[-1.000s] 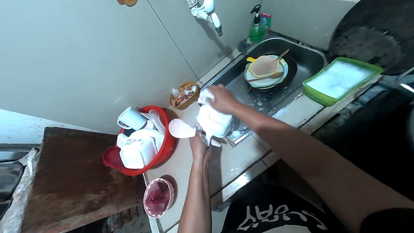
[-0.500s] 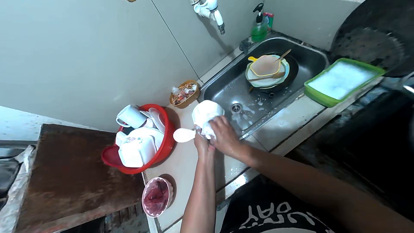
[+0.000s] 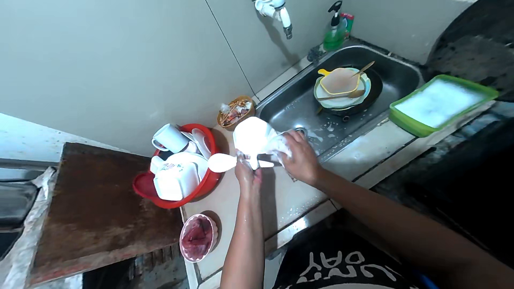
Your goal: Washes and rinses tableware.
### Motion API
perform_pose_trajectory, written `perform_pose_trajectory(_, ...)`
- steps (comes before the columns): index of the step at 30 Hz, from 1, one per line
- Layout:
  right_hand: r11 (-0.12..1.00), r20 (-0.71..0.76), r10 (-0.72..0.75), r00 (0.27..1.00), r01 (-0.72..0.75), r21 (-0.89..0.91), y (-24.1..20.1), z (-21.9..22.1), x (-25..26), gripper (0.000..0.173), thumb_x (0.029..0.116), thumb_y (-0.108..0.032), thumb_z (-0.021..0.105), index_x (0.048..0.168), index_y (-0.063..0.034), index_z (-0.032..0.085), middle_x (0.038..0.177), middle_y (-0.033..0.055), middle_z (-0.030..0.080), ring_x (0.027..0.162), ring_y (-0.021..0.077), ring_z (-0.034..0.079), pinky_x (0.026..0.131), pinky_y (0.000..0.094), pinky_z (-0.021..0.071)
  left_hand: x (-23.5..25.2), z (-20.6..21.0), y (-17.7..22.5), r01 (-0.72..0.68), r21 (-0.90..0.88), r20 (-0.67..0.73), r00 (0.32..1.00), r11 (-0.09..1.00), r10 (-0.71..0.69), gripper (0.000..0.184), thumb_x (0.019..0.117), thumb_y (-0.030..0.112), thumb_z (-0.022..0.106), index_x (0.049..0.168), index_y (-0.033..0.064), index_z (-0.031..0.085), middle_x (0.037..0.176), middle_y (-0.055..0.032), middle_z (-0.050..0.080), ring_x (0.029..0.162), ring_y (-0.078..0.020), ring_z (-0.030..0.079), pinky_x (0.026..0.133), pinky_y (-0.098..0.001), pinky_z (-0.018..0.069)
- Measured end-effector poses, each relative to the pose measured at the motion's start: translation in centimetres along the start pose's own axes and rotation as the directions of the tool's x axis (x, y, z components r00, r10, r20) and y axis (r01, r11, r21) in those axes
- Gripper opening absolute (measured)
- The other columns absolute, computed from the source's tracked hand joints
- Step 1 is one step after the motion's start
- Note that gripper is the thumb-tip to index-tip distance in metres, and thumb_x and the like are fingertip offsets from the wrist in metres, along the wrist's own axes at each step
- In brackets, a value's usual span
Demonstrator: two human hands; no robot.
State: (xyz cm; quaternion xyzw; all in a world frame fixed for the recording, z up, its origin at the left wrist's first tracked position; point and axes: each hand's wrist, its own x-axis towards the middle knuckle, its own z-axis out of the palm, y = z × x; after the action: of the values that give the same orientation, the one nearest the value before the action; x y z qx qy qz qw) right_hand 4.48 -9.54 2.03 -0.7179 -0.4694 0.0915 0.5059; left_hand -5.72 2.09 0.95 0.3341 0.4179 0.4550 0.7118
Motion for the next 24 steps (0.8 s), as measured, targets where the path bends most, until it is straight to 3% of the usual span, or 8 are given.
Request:
perform_pose_trajectory(5,0.98,0.226,0.029,0.974,-0.072,0.184,-0.7,1.8,-0.6,0.038,0.0946,-0.005,0.065,0.13,0.0086,0.061,0.127,0.0261,0.063,0.124,0.0393,0.059,0.108,0.053,0.0459,-0.9,1.1,-2.0,-0.171,0.188,0.11,0.982,0.967,0.152,0.023,0.1114,0.023,0.042,0.117,0.0056,0.054,0.089,-0.0021,0.063,0.081,-0.0092,0.065,0.076,-0.0306,0.0578)
perform_pose_trajectory(7,0.941,0.37,0.027,0.929,-0.149,0.305,1.0,1.0,-0.4,0.035,0.0975,-0.004,0.06,0.131,0.0062,0.06,0.123,0.0227,0.067,0.115,0.0309,0.065,0.103,0.0481,0.0513,0.2,0.1,-2.4,-0.371,0.425,0.2,0.928,0.826,0.314,0.019,0.1074,0.016,0.051,0.117,0.0003,0.057,0.093,-0.006,0.063,0.084,-0.0107,0.065,0.081,-0.0312,0.0571)
perform_pose_trajectory(9,0.915,0.511,0.084,0.855,-0.27,0.3,2.9,0.0,-0.5,0.032,0.1015,-0.004,0.056,0.132,0.0039,0.06,0.118,0.0207,0.069,0.106,0.0266,0.068,0.098,0.0457,0.054,0.5,-1.2,-1.9,-0.527,0.734,0.393,0.844,0.429,0.365,0.029,0.1038,0.013,0.056,0.124,-0.0075,0.061,0.106,-0.0189,0.07,0.098,-0.0243,0.07,0.093,-0.0438,0.0561)
perform_pose_trajectory(11,0.915,0.48,0.214,0.851,-0.347,0.207,4.5,-0.7,-0.6,0.033,0.1034,-0.006,0.056,0.135,0.0036,0.058,0.121,0.0238,0.068,0.109,0.0314,0.068,0.099,0.0499,0.053,1.0,-1.9,-1.5,-0.571,0.821,0.56,0.797,-0.021,0.225,0.03,0.0959,0.004,0.061,0.124,-0.0082,0.065,0.108,-0.0275,0.071,0.102,-0.0425,0.071,0.092,-0.0615,0.0546)
perform_pose_trajectory(13,0.879,0.328,0.361,0.873,-0.436,0.192,6.2,-1.2,-0.6,0.039,0.1042,-0.008,0.055,0.14,0.0063,0.054,0.13,0.0289,0.063,0.12,0.0365,0.063,0.106,0.0523,0.0483,1.7,-3.0,-2.1,-0.577,0.776,0.612,0.787,-0.253,0.08,0.03,0.0968,0.005,0.063,0.126,-0.0036,0.066,0.112,-0.026,0.071,0.105,-0.0437,0.07,0.092,-0.0617,0.0542)
perform_pose_trajectory(15,0.828,0.191,0.471,0.861,-0.506,0.243,7.8,-2.1,-0.1,0.043,0.1052,-0.009,0.053,0.145,0.008,0.048,0.138,0.0309,0.057,0.129,0.0381,0.058,0.111,0.0532,0.0439,2.4,-4.2,-3.2,-0.591,0.727,0.633,0.774,-0.35,0.009,0.032,0.0979,0.003,0.061,0.128,-0.0024,0.066,0.115,-0.0248,0.071,0.109,-0.0418,0.07,0.094,-0.0584,0.0547)
perform_pose_trajectory(18,0.761,0.077,0.563,0.823,-0.552,0.341,9.5,-3.7,0.7,0.04,0.1054,-0.008,0.051,0.143,0.0057,0.048,0.132,0.0286,0.06,0.119,0.0346,0.063,0.104,0.0518,0.0491,2.8,-4.7,-4.1,-0.585,0.681,0.603,0.789,-0.441,-0.117,0.035,0.0979,0.004,0.06,0.132,-0.0022,0.063,0.117,-0.0235,0.07,0.112,-0.0399,0.068,0.097,-0.0554,0.054)
perform_pose_trajectory(24,0.709,-0.018,0.676,0.737,-0.643,0.291,13.0,-6.7,3.1,0.042,0.1059,-0.026,0.054,0.138,0.0008,0.055,0.126,0.0275,0.063,0.116,0.0388,0.063,0.099,0.0598,0.0486,3.5,-3.3,-2.6,-0.589,0.721,0.566,0.804,-0.366,-0.18,0.045,0.0945,0.007,0.066,0.138,0.0001,0.06,0.136,-0.0236,0.062,0.126,-0.0408,0.06,0.104,-0.0565,0.0508)
